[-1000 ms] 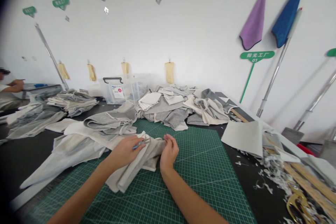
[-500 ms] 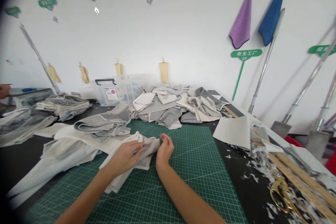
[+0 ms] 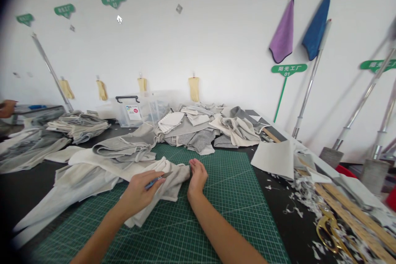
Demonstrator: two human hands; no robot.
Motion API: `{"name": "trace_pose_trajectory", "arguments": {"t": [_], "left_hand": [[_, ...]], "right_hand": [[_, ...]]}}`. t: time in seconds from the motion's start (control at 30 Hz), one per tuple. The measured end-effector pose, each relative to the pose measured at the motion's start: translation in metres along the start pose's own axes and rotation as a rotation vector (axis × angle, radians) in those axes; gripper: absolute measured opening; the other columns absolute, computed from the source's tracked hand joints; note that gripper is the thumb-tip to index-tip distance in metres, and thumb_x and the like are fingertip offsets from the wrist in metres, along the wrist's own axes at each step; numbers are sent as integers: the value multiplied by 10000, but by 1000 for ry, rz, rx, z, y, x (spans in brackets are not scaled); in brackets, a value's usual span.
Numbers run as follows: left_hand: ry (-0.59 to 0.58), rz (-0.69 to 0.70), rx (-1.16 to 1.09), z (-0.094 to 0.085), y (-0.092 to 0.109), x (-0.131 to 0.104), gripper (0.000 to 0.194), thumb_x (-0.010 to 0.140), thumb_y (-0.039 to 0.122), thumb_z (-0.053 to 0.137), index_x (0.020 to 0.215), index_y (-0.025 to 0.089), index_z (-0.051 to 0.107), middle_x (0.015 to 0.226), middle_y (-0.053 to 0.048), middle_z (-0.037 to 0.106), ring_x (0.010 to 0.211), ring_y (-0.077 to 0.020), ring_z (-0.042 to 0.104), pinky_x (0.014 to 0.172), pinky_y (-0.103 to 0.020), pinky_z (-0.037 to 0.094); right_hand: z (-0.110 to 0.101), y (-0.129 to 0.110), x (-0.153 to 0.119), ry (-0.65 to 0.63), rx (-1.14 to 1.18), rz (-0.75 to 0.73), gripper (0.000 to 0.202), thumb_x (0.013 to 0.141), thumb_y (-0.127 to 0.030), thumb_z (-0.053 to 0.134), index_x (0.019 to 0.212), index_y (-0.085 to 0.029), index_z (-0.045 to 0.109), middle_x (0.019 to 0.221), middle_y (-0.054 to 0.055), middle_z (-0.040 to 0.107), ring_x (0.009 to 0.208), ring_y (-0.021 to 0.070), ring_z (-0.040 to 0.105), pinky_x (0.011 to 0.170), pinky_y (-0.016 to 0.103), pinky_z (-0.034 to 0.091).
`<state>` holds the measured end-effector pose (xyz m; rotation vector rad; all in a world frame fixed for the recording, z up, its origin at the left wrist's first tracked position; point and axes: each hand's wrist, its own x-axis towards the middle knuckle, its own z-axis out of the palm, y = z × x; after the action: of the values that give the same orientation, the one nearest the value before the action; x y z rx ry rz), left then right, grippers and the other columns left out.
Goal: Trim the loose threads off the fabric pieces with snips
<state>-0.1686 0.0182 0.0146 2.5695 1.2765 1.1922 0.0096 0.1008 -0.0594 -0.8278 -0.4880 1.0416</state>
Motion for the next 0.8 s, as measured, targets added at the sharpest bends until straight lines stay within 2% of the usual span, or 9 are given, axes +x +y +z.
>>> {"name": "trace_pose_trajectory", "arguments": {"t": [0.13, 0.23, 0.3, 0.43, 0.53, 0.6, 0.67, 0.73, 0.8], "left_hand": [[185, -72, 41, -39, -21, -2, 288, 871, 340, 622, 1117, 199, 670, 1035, -64, 710, 824, -166, 657, 752, -261, 528], [323, -278, -28, -63, -51, -2, 354, 840, 432, 632, 1085, 185, 700, 1083, -68, 715, 990, -222, 651, 892, -318, 508], [411, -423, -120, -71, -73, -5, 449, 869, 512, 549, 1095, 152, 696, 1074, -80, 721, 1019, -243, 648, 909, -348, 506], [468, -523, -193, -61, -108, -24, 582, 903, 585, 409, 1082, 109, 692, 939, -80, 745, 910, -249, 674, 794, -356, 544], [455, -543, -241, -44, -118, -42, 521, 883, 559, 465, 1044, 126, 706, 982, -78, 743, 922, -253, 671, 834, -370, 530], [427, -525, -269, -34, -119, -49, 442, 874, 508, 511, 1042, 153, 713, 1039, -71, 735, 961, -247, 663, 889, -367, 506], [404, -502, -294, -28, -120, -51, 377, 865, 465, 540, 1037, 181, 720, 1055, -58, 733, 979, -236, 658, 918, -352, 488], [407, -499, -317, -25, -122, -50, 350, 872, 442, 533, 1027, 192, 724, 1050, -55, 733, 973, -228, 656, 916, -341, 484], [428, -514, -340, -24, -126, -49, 348, 883, 429, 512, 1012, 184, 724, 1036, -62, 733, 954, -222, 656, 893, -332, 490]], "right_hand": [[5, -7, -10, -112, -99, -59, 418, 695, -385, 672, 1014, -116, 670, 1121, 139, 695, 1113, 263, 624, 1035, 406, 425], [7, -9, -17, -235, -188, -98, 509, 680, -382, 715, 1115, -127, 647, 1280, 139, 614, 1231, 266, 538, 1106, 412, 341], [8, -9, -20, -352, -330, -176, 565, 722, -410, 690, 1209, -138, 598, 1362, 139, 548, 1292, 269, 477, 1126, 435, 305], [9, -6, -27, -527, -750, -492, 641, 801, -480, 612, 1338, -153, 485, 1427, 144, 471, 1349, 277, 397, 1147, 499, 234], [9, -2, -34, -566, -1042, -648, 704, 787, -540, 613, 1365, -173, 451, 1449, 145, 440, 1363, 308, 369, 1153, 585, 108], [8, 0, -38, -608, -1198, -692, 745, 784, -576, 595, 1393, -186, 418, 1488, 138, 388, 1394, 311, 320, 1155, 592, 48], [8, 3, -39, -640, -1326, -649, 816, 782, -610, 566, 1434, -166, 358, 1518, 149, 333, 1421, 314, 267, 1160, 578, 51], [11, 4, -38, -645, -1448, -512, 915, 767, -639, 546, 1468, -112, 283, 1524, 183, 306, 1426, 333, 249, 1154, 582, 80], [19, 3, -37, -643, -1554, -373, 985, 739, -642, 555, 1478, -71, 243, 1504, 217, 326, 1399, 361, 301, 1137, 581, 150]]}}
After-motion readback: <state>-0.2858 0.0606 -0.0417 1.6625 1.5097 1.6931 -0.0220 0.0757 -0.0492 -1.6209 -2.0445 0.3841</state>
